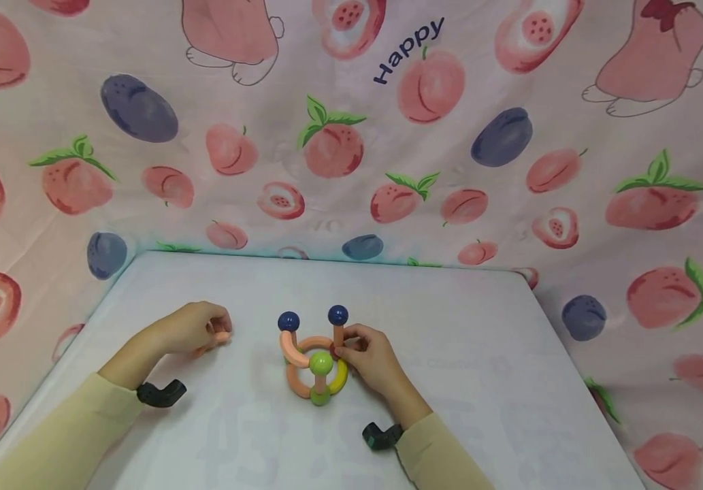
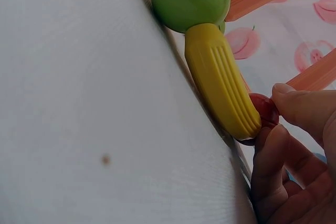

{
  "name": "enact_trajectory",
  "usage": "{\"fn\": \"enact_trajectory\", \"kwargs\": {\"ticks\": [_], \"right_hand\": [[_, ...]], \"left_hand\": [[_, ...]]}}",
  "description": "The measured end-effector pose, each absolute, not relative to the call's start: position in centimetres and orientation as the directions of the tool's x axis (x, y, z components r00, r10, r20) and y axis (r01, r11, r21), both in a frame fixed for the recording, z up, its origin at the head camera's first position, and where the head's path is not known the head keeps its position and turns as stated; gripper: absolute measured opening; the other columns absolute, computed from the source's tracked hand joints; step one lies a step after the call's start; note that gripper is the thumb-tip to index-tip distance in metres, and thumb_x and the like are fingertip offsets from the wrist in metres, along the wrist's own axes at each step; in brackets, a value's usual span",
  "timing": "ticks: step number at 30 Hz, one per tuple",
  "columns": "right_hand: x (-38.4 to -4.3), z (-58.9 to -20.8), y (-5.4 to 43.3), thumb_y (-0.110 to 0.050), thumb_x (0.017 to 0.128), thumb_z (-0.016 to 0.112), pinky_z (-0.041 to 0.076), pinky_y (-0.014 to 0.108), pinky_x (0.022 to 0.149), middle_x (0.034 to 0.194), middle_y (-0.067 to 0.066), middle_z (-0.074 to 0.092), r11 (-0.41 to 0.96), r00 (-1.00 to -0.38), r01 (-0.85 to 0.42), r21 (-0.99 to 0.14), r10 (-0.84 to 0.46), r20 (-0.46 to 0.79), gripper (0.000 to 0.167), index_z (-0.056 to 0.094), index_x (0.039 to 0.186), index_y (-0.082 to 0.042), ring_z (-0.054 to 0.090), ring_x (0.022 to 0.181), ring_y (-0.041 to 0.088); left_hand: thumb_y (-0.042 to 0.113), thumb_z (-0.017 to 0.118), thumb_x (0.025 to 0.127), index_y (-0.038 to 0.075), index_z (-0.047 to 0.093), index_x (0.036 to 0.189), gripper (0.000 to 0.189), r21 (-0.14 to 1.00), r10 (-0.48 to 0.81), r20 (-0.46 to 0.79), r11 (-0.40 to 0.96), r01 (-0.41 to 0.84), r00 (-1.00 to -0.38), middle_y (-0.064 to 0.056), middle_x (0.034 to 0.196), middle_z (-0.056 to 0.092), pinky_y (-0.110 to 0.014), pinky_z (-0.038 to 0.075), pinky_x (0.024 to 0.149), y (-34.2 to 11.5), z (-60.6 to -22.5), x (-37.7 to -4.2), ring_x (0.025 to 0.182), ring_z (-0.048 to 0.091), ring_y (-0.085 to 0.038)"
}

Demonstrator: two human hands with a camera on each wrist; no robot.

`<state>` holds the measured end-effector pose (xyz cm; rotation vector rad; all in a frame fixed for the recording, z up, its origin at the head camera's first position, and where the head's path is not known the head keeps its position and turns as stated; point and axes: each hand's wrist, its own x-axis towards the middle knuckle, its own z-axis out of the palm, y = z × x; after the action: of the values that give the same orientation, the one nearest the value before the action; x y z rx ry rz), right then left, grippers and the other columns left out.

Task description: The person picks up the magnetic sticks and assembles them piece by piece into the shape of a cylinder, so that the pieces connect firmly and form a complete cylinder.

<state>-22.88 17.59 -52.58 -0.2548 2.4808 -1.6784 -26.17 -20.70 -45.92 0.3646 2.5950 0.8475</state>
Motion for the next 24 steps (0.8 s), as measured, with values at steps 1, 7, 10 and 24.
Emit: {"fn": "enact_trajectory", "kwargs": {"ticks": [1,7,10,24], "right_hand": [[-22.9,-52.6,17.6,-0.010,0.097,0.079,0.053,0.022,0.057,0.111,0.009,0.074,0.363,-0.976,-0.064,-0.930,-0.217,-0.017,0.023,0.077,0.120,-0.011,0.062,0.073,0.020],[-22.9,-52.6,17.6,-0.009,0.097,0.079,0.053,0.022,0.057,0.111,0.010,0.074,0.353,-0.975,-0.064,-0.934,-0.221,-0.017,0.023,0.077,0.120,-0.012,0.061,0.071,0.019],[-22.9,-52.6,17.7,-0.009,0.097,0.080,0.053,0.022,0.057,0.111,0.010,0.074,0.354,-0.976,-0.064,-0.933,-0.219,-0.016,0.023,0.077,0.119,-0.013,0.061,0.070,0.019],[-22.9,-52.7,17.8,-0.011,0.098,0.079,0.054,0.023,0.058,0.113,0.010,0.074,0.349,-0.975,-0.060,-0.935,-0.221,-0.019,0.022,0.077,0.119,-0.016,0.061,0.070,0.019]], "left_hand": [[0.009,0.073,0.100,0.008,0.071,0.105,0.005,0.609,0.360,-0.275,0.783,0.128,-0.891,-0.007,0.088,0.064,-0.030,0.049,0.062,-20.4,-45.8,-26.2,0.055,0.058,-0.016],[0.004,0.070,0.097,0.012,0.072,0.110,0.016,0.618,0.335,-0.201,0.772,0.146,-0.921,-0.006,0.103,0.066,-0.032,0.049,0.073,-18.5,-44.7,-27.0,0.070,0.061,-0.017],[0.008,0.076,0.096,0.013,0.073,0.108,0.014,0.671,0.308,-0.150,0.729,0.132,-0.940,-0.005,0.102,0.069,-0.032,0.050,0.072,-17.2,-43.8,-27.5,0.075,0.064,-0.018],[0.018,0.077,0.100,0.013,0.073,0.110,0.012,0.884,0.386,-0.073,0.452,0.120,-0.919,-0.013,0.106,0.075,-0.035,0.045,0.066,-9.8,-38.6,-28.5,0.076,0.068,-0.024]]}}
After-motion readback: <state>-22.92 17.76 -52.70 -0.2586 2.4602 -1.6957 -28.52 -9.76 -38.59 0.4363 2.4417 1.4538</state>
